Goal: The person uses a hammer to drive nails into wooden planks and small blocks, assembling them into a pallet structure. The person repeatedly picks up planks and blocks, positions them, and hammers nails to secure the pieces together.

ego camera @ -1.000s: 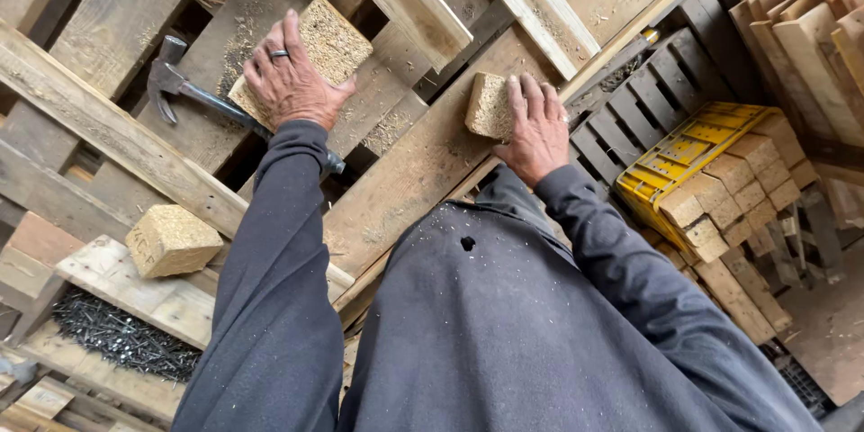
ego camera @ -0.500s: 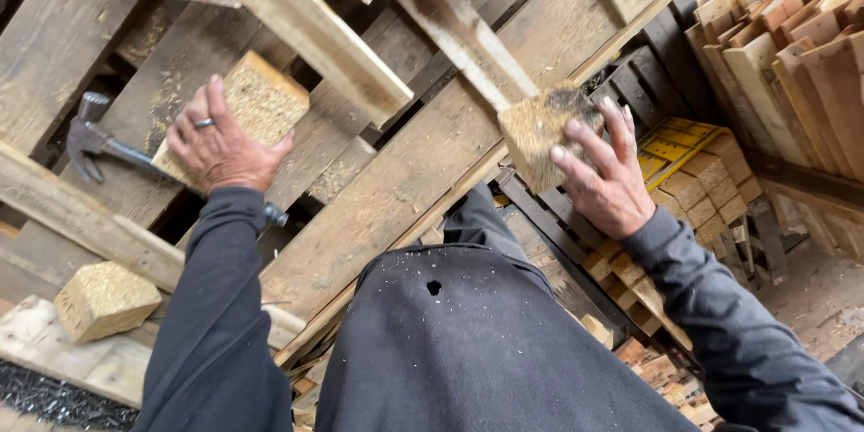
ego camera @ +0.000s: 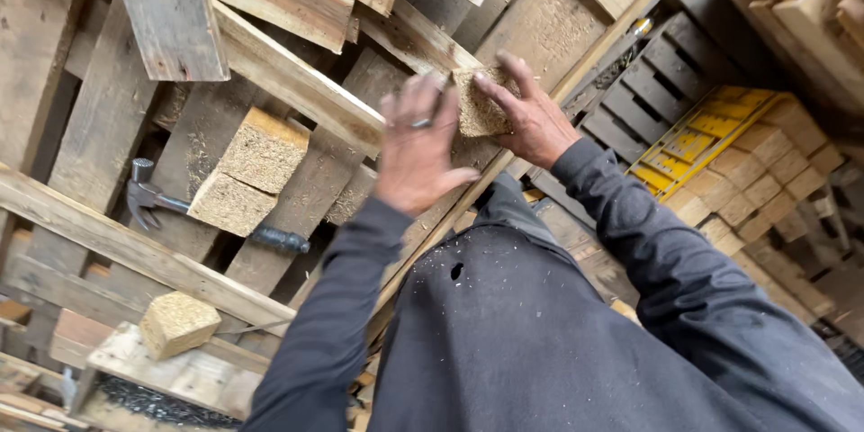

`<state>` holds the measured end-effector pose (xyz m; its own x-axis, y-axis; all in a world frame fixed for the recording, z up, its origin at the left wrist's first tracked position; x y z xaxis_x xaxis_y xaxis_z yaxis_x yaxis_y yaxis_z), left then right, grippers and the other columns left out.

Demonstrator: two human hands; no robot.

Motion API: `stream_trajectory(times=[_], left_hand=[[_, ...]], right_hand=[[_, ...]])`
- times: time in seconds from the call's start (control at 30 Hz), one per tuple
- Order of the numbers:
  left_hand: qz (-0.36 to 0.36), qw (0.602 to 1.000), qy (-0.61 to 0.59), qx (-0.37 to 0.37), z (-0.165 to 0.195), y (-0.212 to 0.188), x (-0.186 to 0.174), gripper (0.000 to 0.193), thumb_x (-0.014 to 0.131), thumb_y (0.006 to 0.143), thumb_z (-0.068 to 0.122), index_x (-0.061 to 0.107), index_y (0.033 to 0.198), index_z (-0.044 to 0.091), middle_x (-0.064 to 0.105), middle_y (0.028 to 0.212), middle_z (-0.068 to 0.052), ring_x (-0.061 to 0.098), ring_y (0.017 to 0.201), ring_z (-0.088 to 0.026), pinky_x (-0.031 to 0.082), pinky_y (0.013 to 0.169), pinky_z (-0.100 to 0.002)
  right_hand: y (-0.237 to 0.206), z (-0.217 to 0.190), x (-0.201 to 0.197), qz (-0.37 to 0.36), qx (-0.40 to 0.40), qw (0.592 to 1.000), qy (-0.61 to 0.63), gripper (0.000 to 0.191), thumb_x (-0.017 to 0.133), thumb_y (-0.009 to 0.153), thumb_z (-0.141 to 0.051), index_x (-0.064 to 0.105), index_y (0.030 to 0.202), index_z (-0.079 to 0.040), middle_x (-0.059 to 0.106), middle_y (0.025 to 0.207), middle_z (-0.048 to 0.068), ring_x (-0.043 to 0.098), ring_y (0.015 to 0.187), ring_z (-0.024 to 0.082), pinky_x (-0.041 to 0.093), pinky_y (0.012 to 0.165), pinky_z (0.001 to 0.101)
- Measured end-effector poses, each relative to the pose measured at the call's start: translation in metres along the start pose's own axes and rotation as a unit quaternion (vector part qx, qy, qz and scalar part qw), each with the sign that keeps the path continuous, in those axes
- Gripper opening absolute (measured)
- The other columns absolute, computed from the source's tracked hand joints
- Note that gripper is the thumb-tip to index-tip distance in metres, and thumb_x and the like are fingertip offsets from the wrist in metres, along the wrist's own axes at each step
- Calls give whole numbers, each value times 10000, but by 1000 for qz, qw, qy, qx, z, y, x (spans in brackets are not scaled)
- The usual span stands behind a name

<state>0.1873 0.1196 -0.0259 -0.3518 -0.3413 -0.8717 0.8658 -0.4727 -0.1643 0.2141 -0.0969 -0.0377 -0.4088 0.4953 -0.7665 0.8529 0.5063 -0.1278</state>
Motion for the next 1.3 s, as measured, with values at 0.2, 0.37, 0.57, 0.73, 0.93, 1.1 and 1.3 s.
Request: stream_trajectory(times=[0.2, 0.37, 0.57, 0.73, 0.93, 1.1, 1.3], left_hand=[[-51, 996, -70, 12, 37, 78, 28, 1350, 937, 573, 431, 146, 1602, 63, 365, 1530, -210, 344, 1439, -358, 288, 1246, -562], [-124, 704, -682, -154, 26, 41, 33, 1093, 863, 700, 287, 290, 1587, 3, 595, 1371, -188, 655, 1186, -277, 584, 985, -424], [-118, 600, -769, -183, 34, 17, 47, 966, 796, 836, 227, 281, 1630, 34, 599, 1364, -171, 625, 1204, -241, 533, 1053, -358], [-124, 553, -801, -193, 35, 20, 47, 946, 727, 866, 218, 220, 1648, 60, 561, 1409, -161, 584, 1261, -243, 506, 1065, -377], [-132, 561, -794, -194, 51, 37, 40, 948, 721, 870, 224, 193, 1632, 25, 524, 1441, -184, 573, 1283, -242, 501, 1078, -357], [-67, 688, -704, -165, 54, 70, 34, 1034, 812, 786, 273, 263, 1611, -24, 562, 1411, -254, 621, 1252, -305, 547, 1064, -399], [81, 957, -238, -141, 96, 148, 73, 1246, 973, 537, 392, 279, 1519, 63, 462, 1428, -191, 417, 1344, -311, 306, 1157, -546]], right_hand=[[-57, -3, -12, 65, 223, 929, 289, 1024, 837, 838, -168, 197, 1630, -56, 384, 1561, 210, 490, 1384, 391, 479, 1110, 417], [-97, -28, -9, 165, 182, 909, 336, 653, 665, 984, -20, 402, 1581, -56, 578, 1421, 164, 612, 1267, 262, 510, 1074, 363], [-96, -31, -4, 183, 160, 907, 345, 561, 624, 1000, 16, 483, 1534, -78, 635, 1269, 103, 660, 1157, 183, 546, 1027, 329], [-94, -21, -9, 176, 151, 908, 348, 532, 617, 1012, 9, 486, 1521, -73, 638, 1296, 104, 653, 1142, 173, 544, 1017, 315], [-95, -3, -17, 171, 192, 897, 359, 547, 595, 1022, 9, 467, 1542, -98, 632, 1314, 101, 652, 1127, 159, 552, 992, 303], [-94, 18, -25, 164, 214, 892, 361, 610, 555, 1025, 25, 407, 1599, -119, 636, 1339, 101, 657, 1138, 169, 538, 984, 301], [-106, 56, -29, 226, 263, 890, 297, 578, 574, 989, 36, 435, 1539, -76, 508, 1453, 148, 640, 1204, 206, 557, 997, 318]])
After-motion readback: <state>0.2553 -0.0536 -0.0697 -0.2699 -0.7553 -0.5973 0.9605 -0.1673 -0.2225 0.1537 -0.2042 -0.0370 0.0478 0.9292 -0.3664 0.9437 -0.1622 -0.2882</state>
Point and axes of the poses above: each hand's wrist, its own y-axis towards the middle knuckle, its own x-axis out of the palm, z = x × y, the point moved 3 cm from there along y, towards the middle knuckle
